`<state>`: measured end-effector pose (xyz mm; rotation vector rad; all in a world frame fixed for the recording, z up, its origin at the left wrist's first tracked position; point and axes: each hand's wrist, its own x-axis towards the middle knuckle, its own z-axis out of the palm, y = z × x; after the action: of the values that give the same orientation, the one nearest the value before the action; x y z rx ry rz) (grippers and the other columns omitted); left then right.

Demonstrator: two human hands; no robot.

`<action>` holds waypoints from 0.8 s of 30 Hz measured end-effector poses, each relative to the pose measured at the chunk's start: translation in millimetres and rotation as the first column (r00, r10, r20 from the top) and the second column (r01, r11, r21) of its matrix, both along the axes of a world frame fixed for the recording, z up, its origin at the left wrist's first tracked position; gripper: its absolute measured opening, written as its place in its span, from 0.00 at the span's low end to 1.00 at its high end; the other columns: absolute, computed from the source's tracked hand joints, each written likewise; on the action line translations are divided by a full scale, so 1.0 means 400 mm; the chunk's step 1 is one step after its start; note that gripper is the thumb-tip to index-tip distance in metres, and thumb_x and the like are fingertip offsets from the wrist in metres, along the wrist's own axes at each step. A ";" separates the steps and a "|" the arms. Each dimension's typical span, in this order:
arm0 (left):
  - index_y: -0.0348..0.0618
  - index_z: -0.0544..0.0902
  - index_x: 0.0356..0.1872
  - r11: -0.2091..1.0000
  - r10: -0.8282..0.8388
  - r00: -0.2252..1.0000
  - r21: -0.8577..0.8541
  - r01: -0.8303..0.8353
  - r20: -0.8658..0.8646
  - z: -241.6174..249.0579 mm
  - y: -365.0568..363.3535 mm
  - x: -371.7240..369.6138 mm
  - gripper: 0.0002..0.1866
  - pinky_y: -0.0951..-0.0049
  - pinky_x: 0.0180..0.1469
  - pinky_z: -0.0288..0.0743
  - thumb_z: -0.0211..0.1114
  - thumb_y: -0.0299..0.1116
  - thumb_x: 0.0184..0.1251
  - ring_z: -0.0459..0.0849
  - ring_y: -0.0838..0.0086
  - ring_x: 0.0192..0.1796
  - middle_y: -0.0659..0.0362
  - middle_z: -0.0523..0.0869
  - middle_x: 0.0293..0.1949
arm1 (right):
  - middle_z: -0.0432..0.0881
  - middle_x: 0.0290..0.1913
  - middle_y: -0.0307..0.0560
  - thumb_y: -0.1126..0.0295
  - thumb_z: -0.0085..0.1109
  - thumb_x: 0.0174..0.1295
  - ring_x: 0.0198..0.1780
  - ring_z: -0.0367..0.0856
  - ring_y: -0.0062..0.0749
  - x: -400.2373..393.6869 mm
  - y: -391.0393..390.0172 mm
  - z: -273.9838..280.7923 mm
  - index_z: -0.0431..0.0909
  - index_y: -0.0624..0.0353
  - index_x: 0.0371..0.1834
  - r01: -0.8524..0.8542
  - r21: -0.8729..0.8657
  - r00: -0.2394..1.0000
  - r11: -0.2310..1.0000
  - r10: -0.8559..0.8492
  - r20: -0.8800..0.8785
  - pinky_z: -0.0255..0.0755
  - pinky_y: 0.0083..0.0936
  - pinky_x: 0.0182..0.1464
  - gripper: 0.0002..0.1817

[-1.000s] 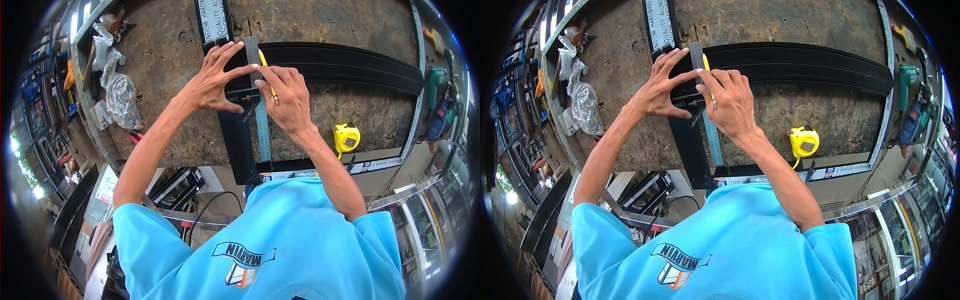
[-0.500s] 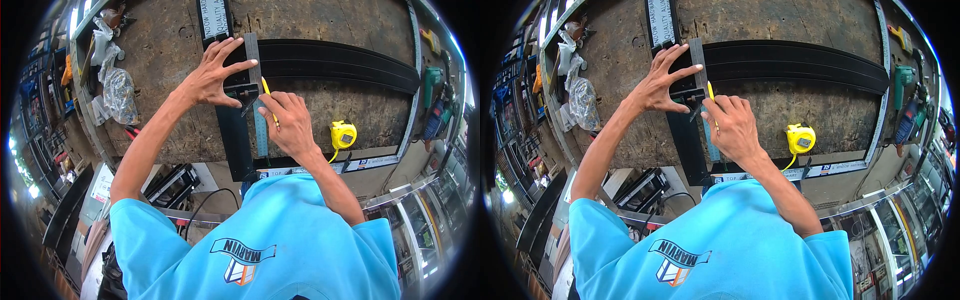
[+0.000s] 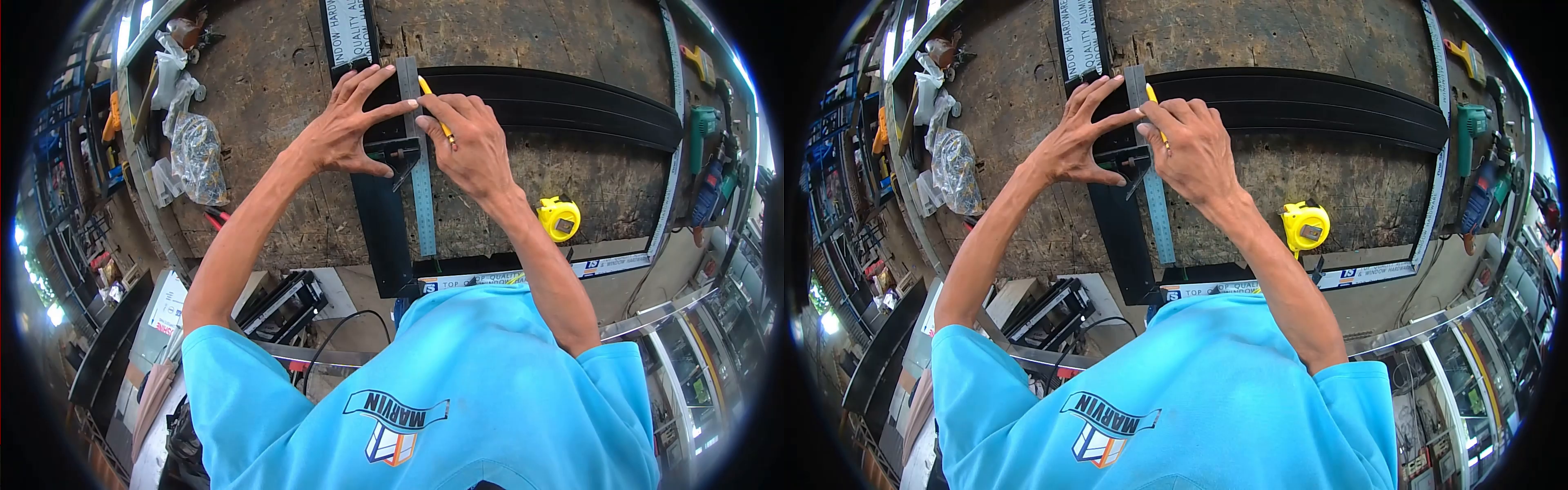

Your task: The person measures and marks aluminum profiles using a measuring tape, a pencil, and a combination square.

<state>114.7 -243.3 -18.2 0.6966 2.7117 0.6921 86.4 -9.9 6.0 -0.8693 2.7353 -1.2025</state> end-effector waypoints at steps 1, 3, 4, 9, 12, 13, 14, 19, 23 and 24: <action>0.78 0.67 0.69 1.000 -0.003 1.000 -0.008 0.003 0.000 0.000 0.000 -0.001 0.57 0.47 0.79 0.45 0.80 0.65 0.24 0.45 0.54 0.78 0.56 0.49 0.77 | 0.80 0.42 0.44 0.68 0.63 0.61 0.42 0.76 0.37 0.003 0.000 0.002 0.80 0.57 0.50 -0.020 0.005 1.000 1.000 0.020 0.010 0.68 0.34 0.45 0.14; 0.78 0.67 0.69 1.000 -0.006 1.000 -0.017 0.006 0.000 0.000 -0.001 -0.001 0.57 0.47 0.79 0.44 0.80 0.65 0.25 0.44 0.54 0.78 0.56 0.49 0.77 | 0.80 0.42 0.44 0.68 0.63 0.61 0.42 0.76 0.37 0.016 0.004 0.008 0.80 0.57 0.50 -0.041 0.009 0.999 0.999 0.041 0.021 0.68 0.34 0.45 0.15; 0.76 0.67 0.69 1.000 -0.017 1.000 -0.005 0.017 -0.014 0.001 -0.001 -0.001 0.57 0.45 0.79 0.44 0.80 0.63 0.26 0.44 0.52 0.78 0.55 0.49 0.77 | 0.80 0.41 0.44 0.68 0.63 0.61 0.41 0.76 0.37 0.031 0.012 0.014 0.80 0.57 0.50 -0.059 0.012 0.997 0.998 0.058 0.057 0.68 0.35 0.45 0.15; 0.74 0.67 0.70 1.000 -0.019 0.999 0.008 0.019 -0.039 -0.006 -0.004 -0.001 0.55 0.42 0.77 0.43 0.78 0.66 0.30 0.44 0.50 0.78 0.53 0.48 0.77 | 0.80 0.42 0.46 0.68 0.63 0.60 0.44 0.77 0.38 0.160 0.075 0.093 0.80 0.56 0.48 -0.098 0.009 0.970 0.995 0.094 0.223 0.69 0.37 0.48 0.13; 0.73 0.67 0.71 0.999 -0.054 0.997 -0.013 0.053 -0.062 -0.001 -0.004 -0.002 0.55 0.42 0.77 0.43 0.75 0.70 0.32 0.45 0.48 0.77 0.52 0.48 0.77 | 0.81 0.42 0.53 0.65 0.60 0.63 0.48 0.79 0.47 0.192 0.097 0.192 0.79 0.56 0.46 0.054 0.106 0.992 0.993 -0.041 -0.120 0.71 0.41 0.49 0.11; 0.73 0.67 0.71 0.998 -0.057 0.994 -0.019 0.055 -0.090 0.003 -0.005 -0.004 0.55 0.42 0.77 0.43 0.75 0.70 0.32 0.45 0.48 0.77 0.52 0.48 0.77 | 0.81 0.42 0.53 0.65 0.60 0.63 0.48 0.79 0.47 0.199 0.099 0.185 0.79 0.56 0.46 0.059 0.100 0.988 0.993 -0.044 -0.147 0.71 0.41 0.49 0.11; 0.72 0.66 0.71 0.999 -0.053 0.996 -0.011 0.052 -0.077 0.011 -0.003 -0.004 0.55 0.42 0.77 0.43 0.75 0.69 0.33 0.45 0.48 0.77 0.51 0.48 0.77 | 0.81 0.39 0.53 0.63 0.59 0.65 0.43 0.80 0.48 0.213 0.097 0.163 0.80 0.57 0.44 0.119 0.094 0.945 0.988 -0.142 0.294 0.73 0.42 0.46 0.11; 0.72 0.63 0.72 0.982 -0.020 0.999 -0.188 0.012 -0.043 0.051 0.018 0.014 0.56 0.44 0.77 0.45 0.72 0.73 0.35 0.44 0.47 0.78 0.50 0.46 0.77 | 0.82 0.29 0.52 0.61 0.59 0.65 0.31 0.82 0.39 0.209 0.080 0.009 0.81 0.64 0.45 0.240 0.067 0.281 0.968 -0.135 0.950 0.75 0.36 0.38 0.16; 0.71 0.60 0.74 0.979 0.094 0.989 -0.170 -0.113 -0.117 0.100 0.064 0.066 0.53 0.46 0.76 0.52 0.72 0.67 0.43 0.49 0.46 0.76 0.50 0.45 0.77 | 0.82 0.28 0.49 0.64 0.63 0.61 0.32 0.81 0.29 0.204 0.115 -0.031 0.82 0.66 0.42 0.066 -0.038 0.635 0.997 -0.013 0.773 0.74 0.31 0.38 0.15; 0.61 0.65 0.73 0.967 0.254 0.964 0.042 -0.252 -0.077 0.141 0.096 0.100 0.44 0.50 0.73 0.59 0.71 0.58 0.53 0.60 0.48 0.73 0.46 0.55 0.74 | 0.84 0.30 0.51 0.65 0.63 0.61 0.34 0.83 0.33 0.191 0.137 0.009 0.82 0.67 0.41 0.073 -0.083 0.596 0.994 0.024 0.803 0.74 0.31 0.39 0.14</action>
<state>154.5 -204.9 38.4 0.3951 2.9028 0.7811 162.8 44.8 9.5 -0.1630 1.9337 -1.3160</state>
